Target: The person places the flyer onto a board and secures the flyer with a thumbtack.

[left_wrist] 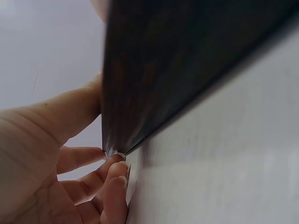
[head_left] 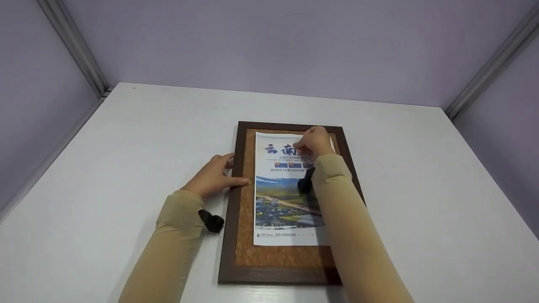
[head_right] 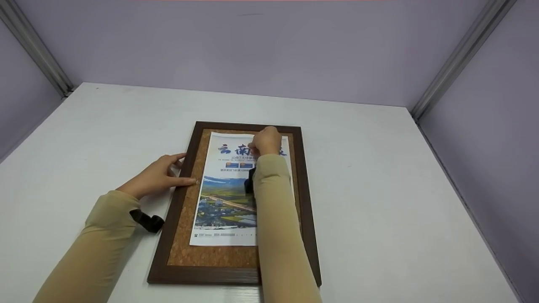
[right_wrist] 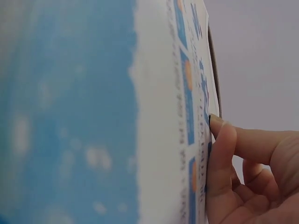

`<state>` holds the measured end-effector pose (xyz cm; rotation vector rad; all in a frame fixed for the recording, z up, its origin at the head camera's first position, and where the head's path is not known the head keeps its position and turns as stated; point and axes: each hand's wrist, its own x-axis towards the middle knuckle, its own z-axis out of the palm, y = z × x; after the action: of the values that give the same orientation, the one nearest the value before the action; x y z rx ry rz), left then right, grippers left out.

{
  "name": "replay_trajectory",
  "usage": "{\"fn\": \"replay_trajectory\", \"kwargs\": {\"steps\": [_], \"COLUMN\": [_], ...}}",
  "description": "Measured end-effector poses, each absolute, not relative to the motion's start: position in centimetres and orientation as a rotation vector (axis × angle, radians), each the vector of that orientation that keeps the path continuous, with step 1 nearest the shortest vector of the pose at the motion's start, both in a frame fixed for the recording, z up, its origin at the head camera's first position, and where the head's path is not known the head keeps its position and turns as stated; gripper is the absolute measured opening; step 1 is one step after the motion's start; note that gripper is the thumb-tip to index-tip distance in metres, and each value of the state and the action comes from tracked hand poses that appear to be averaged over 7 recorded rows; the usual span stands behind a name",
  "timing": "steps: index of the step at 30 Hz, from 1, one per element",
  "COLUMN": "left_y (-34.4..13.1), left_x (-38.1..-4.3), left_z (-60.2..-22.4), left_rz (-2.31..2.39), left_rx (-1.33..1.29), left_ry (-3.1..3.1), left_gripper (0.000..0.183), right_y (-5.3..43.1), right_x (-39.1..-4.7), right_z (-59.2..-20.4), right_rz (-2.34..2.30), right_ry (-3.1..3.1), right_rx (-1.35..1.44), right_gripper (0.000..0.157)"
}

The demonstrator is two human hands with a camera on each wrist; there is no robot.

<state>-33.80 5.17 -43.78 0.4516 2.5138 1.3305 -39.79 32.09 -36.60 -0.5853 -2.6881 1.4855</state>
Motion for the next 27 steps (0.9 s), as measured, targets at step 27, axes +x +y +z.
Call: {"fn": "replay_trajectory", "kwargs": {"steps": [27], "left_y": [5.6], "left_x": [-34.2], "left_z": [-44.6], "left_rz": [1.317], "left_rx": [0.459], "left_ry": [2.527], "left_gripper": [0.097], "right_y": [36.2], "right_x": [-39.2], "right_z": [-36.5], "right_rz": [1.902], "right_ry": [-2.703], "right_rx": [-0.346], "right_gripper": [0.019]}}
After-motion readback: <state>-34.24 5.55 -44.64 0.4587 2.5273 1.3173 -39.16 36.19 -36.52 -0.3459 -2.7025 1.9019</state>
